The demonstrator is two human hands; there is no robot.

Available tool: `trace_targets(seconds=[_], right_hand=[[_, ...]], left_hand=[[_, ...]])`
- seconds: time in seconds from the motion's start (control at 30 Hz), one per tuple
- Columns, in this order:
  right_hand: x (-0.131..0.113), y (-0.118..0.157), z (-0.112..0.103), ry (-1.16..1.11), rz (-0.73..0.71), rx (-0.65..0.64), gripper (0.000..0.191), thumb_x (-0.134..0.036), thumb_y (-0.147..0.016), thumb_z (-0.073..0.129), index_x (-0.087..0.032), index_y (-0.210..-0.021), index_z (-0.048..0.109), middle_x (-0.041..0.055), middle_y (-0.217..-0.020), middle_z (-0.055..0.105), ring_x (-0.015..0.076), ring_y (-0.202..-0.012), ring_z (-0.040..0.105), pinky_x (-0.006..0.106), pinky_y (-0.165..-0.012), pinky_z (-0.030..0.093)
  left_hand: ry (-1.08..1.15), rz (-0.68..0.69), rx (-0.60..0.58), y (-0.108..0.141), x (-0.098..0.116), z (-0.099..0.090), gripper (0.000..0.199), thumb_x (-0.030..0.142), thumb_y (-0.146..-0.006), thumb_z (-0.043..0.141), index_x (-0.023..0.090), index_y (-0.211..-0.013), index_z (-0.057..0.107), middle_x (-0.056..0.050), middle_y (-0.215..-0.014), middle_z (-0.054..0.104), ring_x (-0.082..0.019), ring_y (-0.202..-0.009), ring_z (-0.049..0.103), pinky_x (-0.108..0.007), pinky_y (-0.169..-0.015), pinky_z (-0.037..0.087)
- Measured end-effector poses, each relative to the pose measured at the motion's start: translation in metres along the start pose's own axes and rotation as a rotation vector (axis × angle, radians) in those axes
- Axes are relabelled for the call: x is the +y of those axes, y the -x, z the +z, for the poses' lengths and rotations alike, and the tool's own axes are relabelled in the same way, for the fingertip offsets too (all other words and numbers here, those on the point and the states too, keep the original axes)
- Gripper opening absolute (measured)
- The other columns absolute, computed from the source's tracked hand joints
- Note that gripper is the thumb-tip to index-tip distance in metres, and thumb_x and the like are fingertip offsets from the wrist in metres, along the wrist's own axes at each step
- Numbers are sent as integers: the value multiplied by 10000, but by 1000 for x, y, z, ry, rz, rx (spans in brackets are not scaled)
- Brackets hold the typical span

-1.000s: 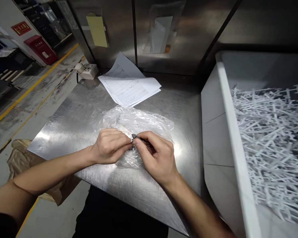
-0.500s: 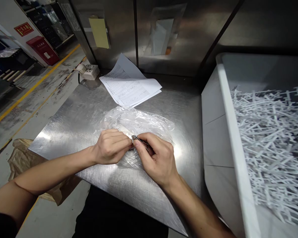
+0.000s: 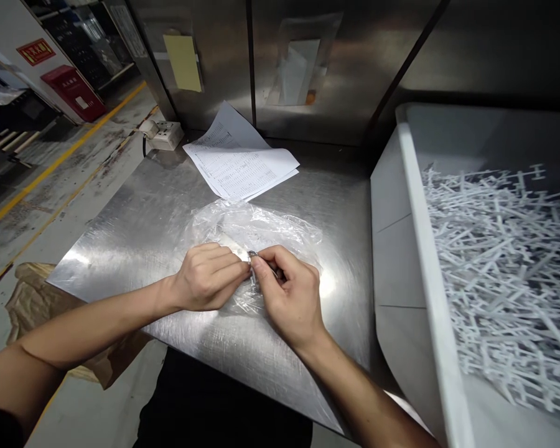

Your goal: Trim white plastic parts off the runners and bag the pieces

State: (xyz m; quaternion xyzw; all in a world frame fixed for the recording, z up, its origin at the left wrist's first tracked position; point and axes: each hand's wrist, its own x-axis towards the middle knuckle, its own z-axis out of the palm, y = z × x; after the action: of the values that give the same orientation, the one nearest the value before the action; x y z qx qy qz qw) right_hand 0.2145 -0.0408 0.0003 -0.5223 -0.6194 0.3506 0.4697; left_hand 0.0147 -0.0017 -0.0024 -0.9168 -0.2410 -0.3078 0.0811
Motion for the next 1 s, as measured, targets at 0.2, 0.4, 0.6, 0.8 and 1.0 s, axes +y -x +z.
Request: trace_targets(seconds=[0.2, 0.4, 0.6, 0.8, 1.0], right_hand=[[1, -4, -3, -60, 74, -24, 240, -361, -1011, 692, -202, -833, 716, -7, -717, 654, 145, -635, 548, 296, -594, 419], [3, -7, -5, -84, 121, -31, 259, -380, -997, 694, -200, -811, 710, -5, -709, 644, 151, -647, 544, 300, -606, 412], [7, -10, -6, -81, 112, 3, 231, -378, -1002, 689, -207, -849, 717, -2, -739, 667, 159, -674, 568, 302, -618, 424], [8, -11, -9, -49, 28, 40, 175, -354, -1016, 675, -219, -915, 722, -5, -762, 669, 157, -672, 573, 306, -630, 445], [2, -9, -11, -2, -33, -14, 161, -356, -1029, 661, -230, -952, 725, 1, -781, 683, 168, -676, 600, 320, -641, 473]], left_hand=[[19, -4, -12, 0, -1, 0, 210, 126, -981, 583, 197, -792, 638, 4, -692, 640, -167, -634, 555, -371, -587, 403], [0, 11, -18, 2, -2, 0, 185, 126, -978, 579, 191, -815, 638, -1, -700, 652, -163, -646, 581, -355, -613, 430], [40, -26, -9, 1, -5, -3, 188, 101, -995, 535, 188, -872, 648, 0, -711, 677, -153, -645, 604, -328, -609, 432], [182, -187, 8, 1, -12, -4, 199, 187, -1092, 525, 165, -955, 669, -25, -795, 729, -155, -694, 651, -310, -655, 482], [299, -277, 16, 1, -17, -7, 207, 171, -1102, 483, 160, -1091, 690, -50, -889, 776, -162, -772, 712, -298, -702, 556]])
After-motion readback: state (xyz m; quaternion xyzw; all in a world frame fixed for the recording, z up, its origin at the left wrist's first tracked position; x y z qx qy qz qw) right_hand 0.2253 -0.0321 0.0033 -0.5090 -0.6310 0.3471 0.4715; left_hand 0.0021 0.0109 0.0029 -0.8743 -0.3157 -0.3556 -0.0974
